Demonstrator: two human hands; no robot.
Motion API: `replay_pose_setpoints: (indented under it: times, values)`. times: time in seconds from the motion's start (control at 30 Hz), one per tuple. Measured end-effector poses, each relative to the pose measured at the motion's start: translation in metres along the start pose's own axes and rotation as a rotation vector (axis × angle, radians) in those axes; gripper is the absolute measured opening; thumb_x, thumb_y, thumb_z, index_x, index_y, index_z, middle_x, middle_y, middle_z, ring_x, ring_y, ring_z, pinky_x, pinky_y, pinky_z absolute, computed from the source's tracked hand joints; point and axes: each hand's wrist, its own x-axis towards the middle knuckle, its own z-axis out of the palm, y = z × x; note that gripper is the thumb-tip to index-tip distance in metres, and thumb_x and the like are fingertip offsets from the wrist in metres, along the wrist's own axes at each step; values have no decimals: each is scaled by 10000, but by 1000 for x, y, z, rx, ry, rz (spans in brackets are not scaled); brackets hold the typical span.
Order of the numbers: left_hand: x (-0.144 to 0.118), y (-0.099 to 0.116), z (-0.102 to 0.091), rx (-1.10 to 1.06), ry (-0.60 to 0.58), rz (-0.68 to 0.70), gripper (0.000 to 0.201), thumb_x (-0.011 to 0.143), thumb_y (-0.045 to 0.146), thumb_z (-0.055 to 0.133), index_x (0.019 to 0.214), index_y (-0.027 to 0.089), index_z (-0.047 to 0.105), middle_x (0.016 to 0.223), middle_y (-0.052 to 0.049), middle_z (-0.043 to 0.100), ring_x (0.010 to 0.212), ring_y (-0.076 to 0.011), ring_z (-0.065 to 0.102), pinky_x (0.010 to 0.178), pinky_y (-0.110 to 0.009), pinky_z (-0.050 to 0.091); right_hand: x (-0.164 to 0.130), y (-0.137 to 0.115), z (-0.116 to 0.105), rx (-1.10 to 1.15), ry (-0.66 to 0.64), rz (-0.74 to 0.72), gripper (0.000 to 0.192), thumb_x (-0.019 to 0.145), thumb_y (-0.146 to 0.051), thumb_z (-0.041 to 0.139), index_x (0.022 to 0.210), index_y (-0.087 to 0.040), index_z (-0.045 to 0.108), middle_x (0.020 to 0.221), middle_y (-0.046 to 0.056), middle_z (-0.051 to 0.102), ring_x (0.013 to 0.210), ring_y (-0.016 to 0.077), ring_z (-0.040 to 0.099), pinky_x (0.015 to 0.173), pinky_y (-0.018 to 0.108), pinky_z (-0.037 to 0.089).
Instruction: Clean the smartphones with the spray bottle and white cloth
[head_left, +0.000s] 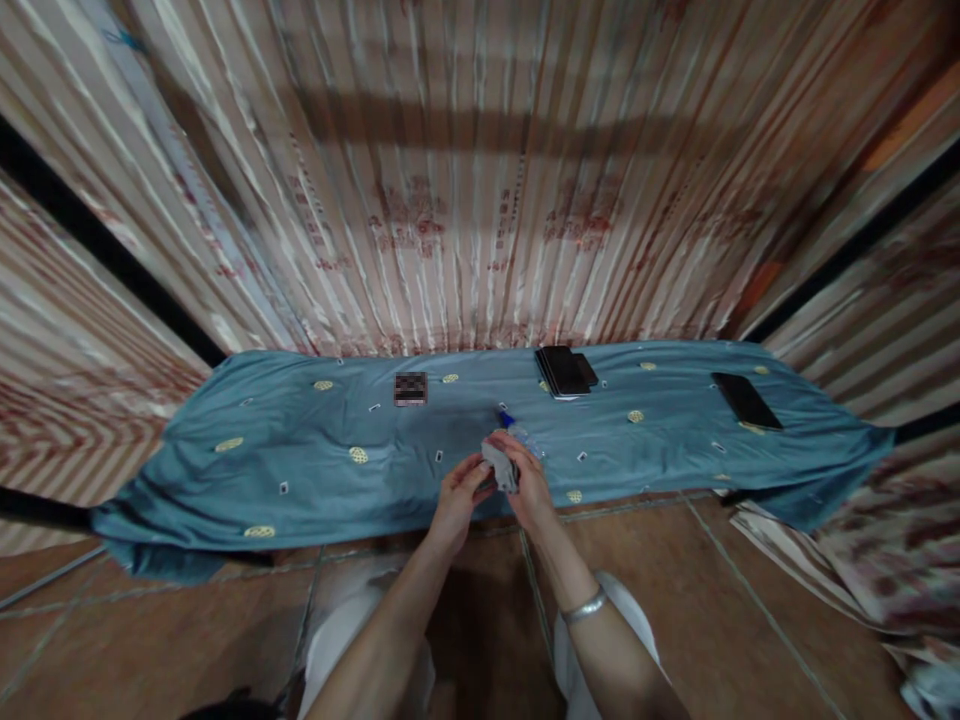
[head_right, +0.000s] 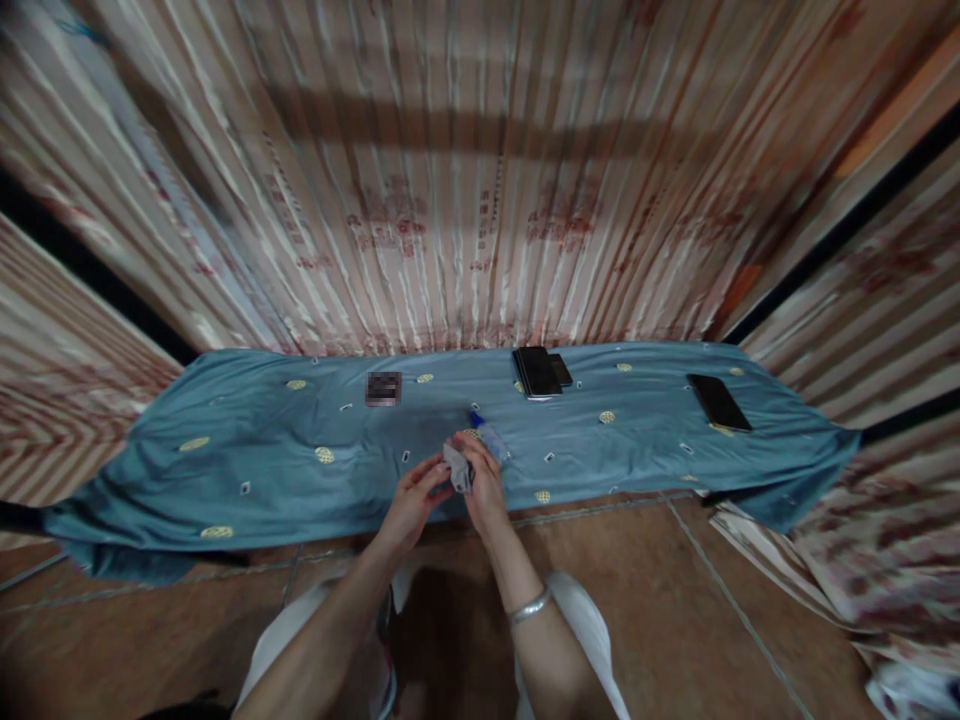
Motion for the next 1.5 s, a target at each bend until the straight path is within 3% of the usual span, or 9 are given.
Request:
replay_pose_setpoints:
  times: [0.17, 0.33, 0.53, 0.77, 0.93, 1.07, 1.13, 1.27, 1.5]
  values:
    - [0, 0, 0, -7, 31, 13, 468, 418, 284, 905, 837, 171, 727, 818, -27, 729, 708, -140, 642, 669, -254, 492, -6, 7, 10, 8, -27, 21, 426, 706, -323, 546, 1088, -224, 706, 1201, 74, 700, 1193, 268, 610, 994, 422, 493]
    - [2, 7, -2, -29, 37, 13, 442, 392, 301, 908, 761, 157, 711, 708, -2, 693, 631, -116, 608, 632, -249, 497, -7, 5, 8, -54, -34, 12, 429, 714, -351, 663, 1135, -270, 684, 1335, 34, 617, 1320, 252, 493, 1117, 423, 368]
    - [7, 16, -3, -38, 35, 2, 352, 421, 275, 899, 662, 135, 683, 634, 5, 663, 554, -87, 578, 577, -216, 474, -14, -2, -8, -113, -158, 38, 418, 756, -461, 710, 1122, -260, 695, 1181, 53, 704, 1142, 250, 631, 1008, 408, 476]
    - [11, 20, -5, -51, 21, -27, 285, 500, 221, 864, 693, 136, 671, 618, 8, 656, 547, -85, 578, 577, -212, 461, -15, -6, -29, -46, -160, 135, 393, 613, -403, 832, 965, -245, 758, 1028, 57, 760, 986, 247, 694, 906, 398, 530]
    - [5, 14, 0, -55, -32, -65, 288, 572, 308, 829, 787, 174, 694, 772, -18, 719, 707, -127, 653, 708, -258, 510, -12, -17, -42, -55, -106, 92, 298, 633, -396, 822, 887, -249, 771, 916, 24, 772, 878, 220, 705, 864, 373, 536]
    - [-4, 2, 9, -8, -123, -123, 369, 533, 350, 860, 815, 159, 717, 800, -60, 735, 756, -183, 673, 715, -309, 527, -14, -24, -46, -76, -102, 84, 313, 655, -412, 800, 918, -246, 763, 923, 37, 766, 881, 238, 702, 839, 389, 543]
    - [-5, -1, 12, 7, -128, -115, 386, 494, 333, 884, 793, 155, 716, 761, -53, 732, 733, -186, 675, 725, -324, 532, -17, -28, -47, -163, -93, 13, 306, 684, -406, 778, 949, -256, 755, 1020, 50, 748, 961, 245, 684, 854, 383, 538]
    - [-4, -2, 12, 18, -92, -65, 417, 442, 340, 909, 764, 159, 715, 730, -27, 732, 674, -155, 662, 698, -300, 540, -26, -36, -47, -501, -91, -266, 166, 759, -356, 713, 889, -262, 757, 1222, 61, 669, 1104, 234, 629, 955, 382, 489]
    - [-10, -1, 12, 70, -97, -50, 403, 443, 295, 912, 774, 152, 733, 712, -32, 740, 623, -142, 652, 615, -260, 529, -35, -42, -44, -662, -75, -347, 113, 802, -301, 648, 805, -281, 759, 1061, 43, 734, 992, 225, 674, 941, 385, 493]
